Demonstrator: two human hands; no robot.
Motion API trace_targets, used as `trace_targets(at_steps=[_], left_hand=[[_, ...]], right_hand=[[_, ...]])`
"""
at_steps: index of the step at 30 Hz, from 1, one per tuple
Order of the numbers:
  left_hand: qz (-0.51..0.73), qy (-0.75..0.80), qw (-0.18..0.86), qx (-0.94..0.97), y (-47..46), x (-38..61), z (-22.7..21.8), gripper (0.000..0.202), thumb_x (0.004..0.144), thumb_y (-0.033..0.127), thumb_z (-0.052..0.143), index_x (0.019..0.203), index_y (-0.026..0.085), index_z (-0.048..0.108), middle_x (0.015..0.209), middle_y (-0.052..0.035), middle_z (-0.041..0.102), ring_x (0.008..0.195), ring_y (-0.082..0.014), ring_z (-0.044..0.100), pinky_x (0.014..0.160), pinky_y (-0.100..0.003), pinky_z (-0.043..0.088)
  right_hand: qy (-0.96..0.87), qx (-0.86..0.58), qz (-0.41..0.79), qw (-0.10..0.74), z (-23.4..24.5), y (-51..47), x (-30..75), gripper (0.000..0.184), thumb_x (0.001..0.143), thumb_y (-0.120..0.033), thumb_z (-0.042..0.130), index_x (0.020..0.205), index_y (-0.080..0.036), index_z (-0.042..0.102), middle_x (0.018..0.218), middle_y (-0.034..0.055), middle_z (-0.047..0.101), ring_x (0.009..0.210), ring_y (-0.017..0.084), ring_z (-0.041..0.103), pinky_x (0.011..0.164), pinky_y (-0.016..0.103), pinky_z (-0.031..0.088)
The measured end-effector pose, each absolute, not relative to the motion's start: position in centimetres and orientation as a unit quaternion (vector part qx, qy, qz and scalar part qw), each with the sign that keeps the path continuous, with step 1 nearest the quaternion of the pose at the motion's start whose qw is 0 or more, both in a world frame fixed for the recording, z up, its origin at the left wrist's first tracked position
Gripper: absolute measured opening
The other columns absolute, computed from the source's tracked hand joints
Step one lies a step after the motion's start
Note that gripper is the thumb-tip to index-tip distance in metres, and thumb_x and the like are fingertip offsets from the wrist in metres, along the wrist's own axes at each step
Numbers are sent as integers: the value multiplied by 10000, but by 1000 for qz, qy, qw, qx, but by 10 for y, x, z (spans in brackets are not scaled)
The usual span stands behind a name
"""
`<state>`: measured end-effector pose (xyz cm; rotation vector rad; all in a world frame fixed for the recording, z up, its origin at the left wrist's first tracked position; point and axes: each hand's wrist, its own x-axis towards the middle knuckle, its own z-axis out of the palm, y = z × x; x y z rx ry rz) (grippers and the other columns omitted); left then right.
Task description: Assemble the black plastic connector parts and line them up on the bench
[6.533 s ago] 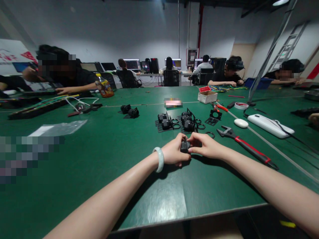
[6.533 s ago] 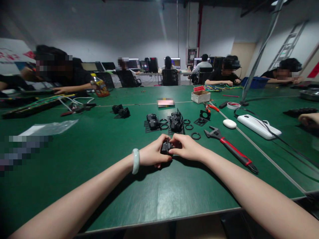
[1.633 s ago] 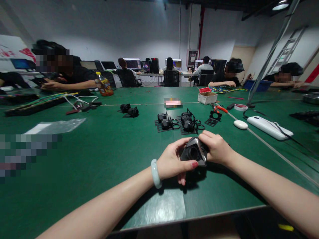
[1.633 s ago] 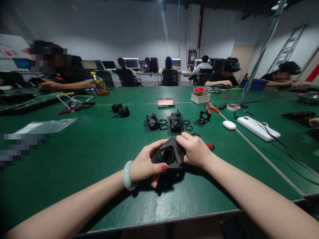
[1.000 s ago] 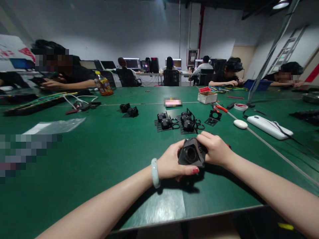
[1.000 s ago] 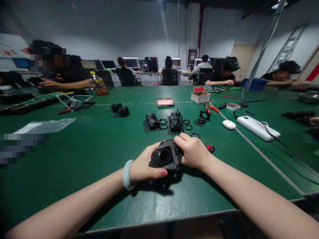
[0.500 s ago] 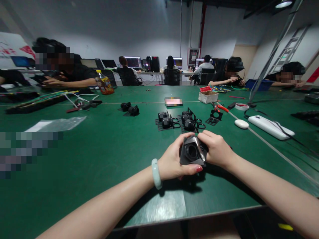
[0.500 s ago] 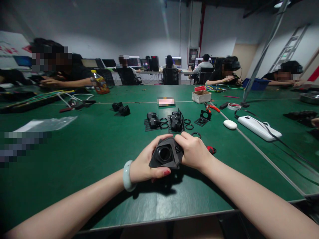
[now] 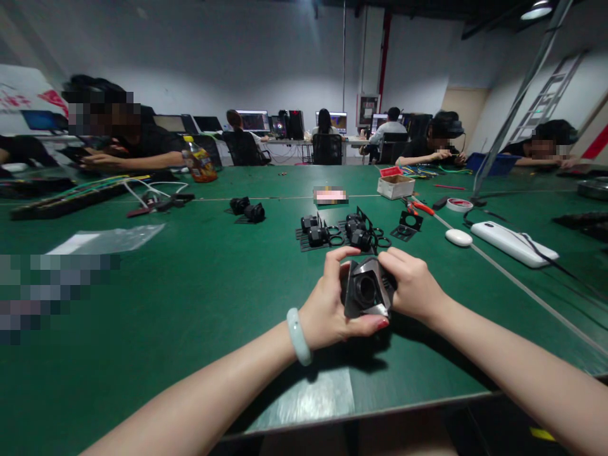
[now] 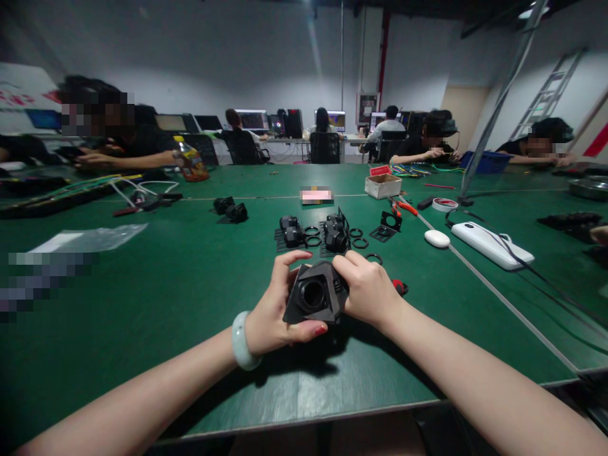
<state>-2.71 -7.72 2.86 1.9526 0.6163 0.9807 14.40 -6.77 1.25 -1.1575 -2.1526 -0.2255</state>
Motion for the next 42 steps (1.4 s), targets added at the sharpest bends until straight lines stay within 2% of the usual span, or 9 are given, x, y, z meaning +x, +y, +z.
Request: trace_targets(at_steps=[6, 13, 18, 24, 31, 36, 42], left_hand=[[384, 236, 397, 799, -76, -29, 27, 698, 532, 282, 706, 1016, 219, 207, 845, -8, 455, 695, -126, 496, 611, -248, 417], [381, 204, 436, 789, -78, -31, 34, 678, 524, 298, 705, 985, 215, 215, 865, -10, 426, 714, -123, 473, 624, -249, 403], [340, 210, 480, 781, -78, -31, 36, 654, 552, 276, 692, 983, 218, 204, 879, -12, 423, 723, -117, 468, 609, -233, 406], [299, 240, 503, 775, -76, -33, 35, 640, 572, 301, 680, 988, 224, 200, 883, -10, 425, 662, -98, 470, 502, -185, 384], [333, 260, 477, 771, -77, -30, 34, 638, 555, 313, 692, 959, 225, 206, 878, -5, 416, 688, -112, 480, 534, -207, 399], [368, 264, 428, 782, -76, -30, 32, 656, 548, 311, 695, 980, 211, 211, 886, -16, 406, 749, -134, 469, 634, -255, 408], [387, 274, 387, 791, -77, -28, 28, 664, 562, 328, 684, 998, 210, 197, 883, -19, 413, 780, -151, 468, 684, -283, 409]], right_hand=[[-831, -416, -108, 353, 13, -67, 146, 36, 660, -161, 459, 640, -174, 432, 622, -1, 380, 555, 113, 371, 489, 208, 264], [-826, -391, -132, 383, 18, -69, 151, 66, 667, -184, 470, 613, -170, 434, 602, -2, 372, 540, 108, 354, 490, 208, 271], [-839, -393, -131, 353, 19, -69, 152, 59, 672, -198, 475, 629, -172, 444, 618, 7, 396, 552, 112, 373, 496, 207, 281], [-845, -400, -117, 335, 16, -67, 150, 48, 668, -198, 474, 636, -169, 452, 622, 9, 404, 553, 114, 378, 487, 205, 273], [-839, -419, -100, 334, 14, -68, 147, 22, 653, -157, 462, 652, -171, 445, 618, 1, 400, 553, 115, 378, 498, 213, 264], [-830, -433, -87, 339, 15, -68, 145, 30, 650, -151, 464, 648, -173, 443, 613, -1, 408, 552, 115, 387, 500, 212, 265], [-822, -452, -76, 337, 15, -69, 143, 43, 655, -170, 478, 648, -175, 436, 623, 1, 419, 563, 118, 404, 503, 211, 269]])
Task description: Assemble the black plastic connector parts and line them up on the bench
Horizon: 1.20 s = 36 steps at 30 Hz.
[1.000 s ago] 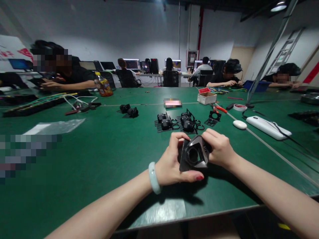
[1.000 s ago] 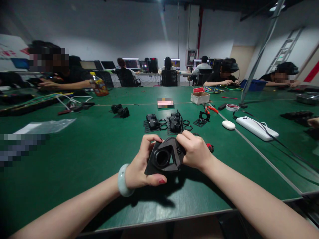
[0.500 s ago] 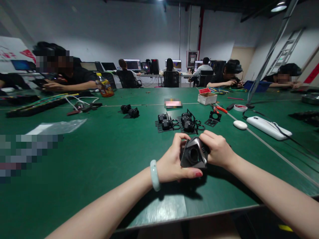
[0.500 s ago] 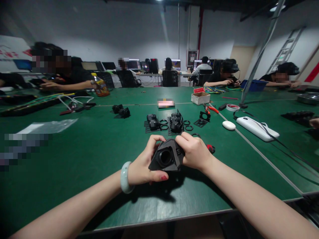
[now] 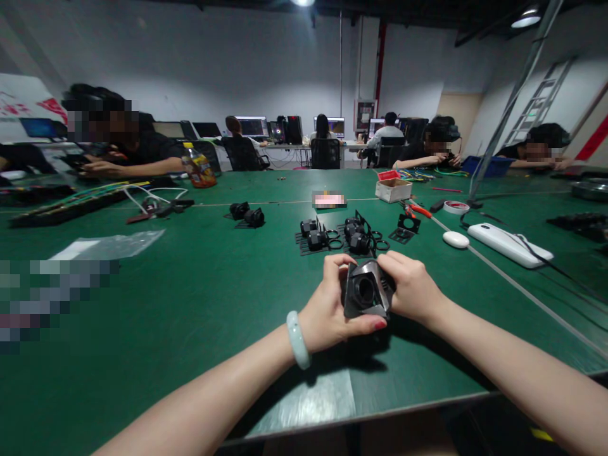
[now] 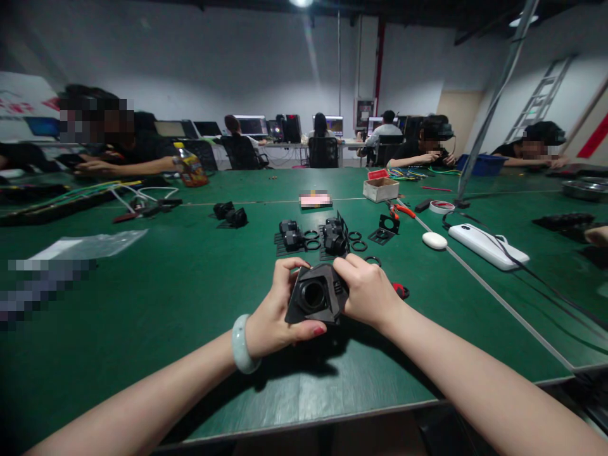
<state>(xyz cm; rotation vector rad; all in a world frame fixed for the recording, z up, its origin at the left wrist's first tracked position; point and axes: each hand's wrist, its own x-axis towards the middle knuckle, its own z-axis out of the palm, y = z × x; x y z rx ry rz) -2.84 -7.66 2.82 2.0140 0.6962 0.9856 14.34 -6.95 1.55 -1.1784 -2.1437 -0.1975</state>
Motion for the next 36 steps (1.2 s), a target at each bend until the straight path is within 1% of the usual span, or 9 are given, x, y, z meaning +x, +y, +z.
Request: trace_targets(at_steps=[5, 13, 17, 21, 24, 28, 31, 33, 36], left_hand=[[396, 277, 350, 803, -77, -28, 27, 685, 540, 337, 695, 997, 210, 202, 887, -26, 423, 798, -165, 475, 681, -290, 416], [397, 267, 341, 809, -72, -31, 30, 697, 538, 327, 702, 1010, 211, 202, 943, -48, 441, 832, -177, 483, 716, -313, 418], [435, 267, 323, 797, -67, -36, 34, 641, 594, 315, 666, 1013, 215, 191, 1012, -77, 466, 902, -195, 489, 777, -356, 397], [470, 341, 254, 774, -52, -43, 37, 617, 620, 347, 639, 1025, 223, 190, 1001, -63, 488, 858, -178, 524, 770, -370, 408], [439, 434, 172, 768, -37, -49, 35, 637, 611, 389, 632, 1056, 211, 213, 965, -56, 492, 840, -184, 541, 746, -356, 426], [350, 517, 88, 776, -21, -60, 29, 645, 591, 464, 617, 1077, 188, 296, 954, -78, 516, 853, -213, 551, 750, -338, 431], [279, 542, 72, 789, -14, -66, 25, 636, 578, 508, 606, 1072, 192, 361, 928, -82, 553, 840, -234, 567, 730, -329, 438], [248, 539, 69, 802, -11, -69, 22, 639, 571, 527, 601, 1077, 201, 388, 911, -79, 574, 836, -245, 574, 716, -326, 441], [229, 529, 76, 813, -8, -70, 18, 658, 572, 541, 594, 1104, 207, 396, 919, -77, 591, 841, -249, 577, 708, -321, 442]], right_hand=[[-826, -443, -85, 339, 15, -68, 144, 32, 655, -155, 467, 655, -172, 440, 627, 4, 419, 558, 116, 395, 499, 211, 268], [-830, -427, -143, 330, 20, -61, 154, 39, 650, -168, 486, 659, -168, 448, 632, 9, 429, 559, 119, 399, 494, 214, 265], [-808, -462, -155, 330, 22, -49, 173, 56, 637, -124, 477, 674, -164, 463, 656, 24, 460, 604, 133, 437, 522, 214, 290], [-745, -554, -168, 330, 28, -34, 199, 46, 653, -168, 492, 697, -155, 494, 681, 52, 504, 650, 165, 482, 543, 229, 314], [-691, -648, -152, 283, 29, -25, 215, 93, 671, -200, 495, 744, -150, 526, 723, 77, 551, 681, 187, 526, 554, 237, 336], [-616, -762, -85, 182, 22, -15, 233, 173, 650, -189, 517, 813, -150, 559, 747, 106, 593, 693, 215, 570, 548, 253, 372], [-589, -795, -40, 140, 10, -7, 248, 224, 620, -181, 546, 839, -144, 577, 781, 133, 602, 719, 244, 584, 547, 277, 394], [-584, -801, -32, 127, 1, -3, 258, 231, 592, -152, 565, 818, -119, 596, 807, 165, 601, 741, 252, 587, 567, 287, 406], [-594, -795, -22, 125, -9, 1, 270, 208, 583, -143, 574, 783, -106, 615, 756, 179, 603, 740, 261, 590, 575, 293, 411]])
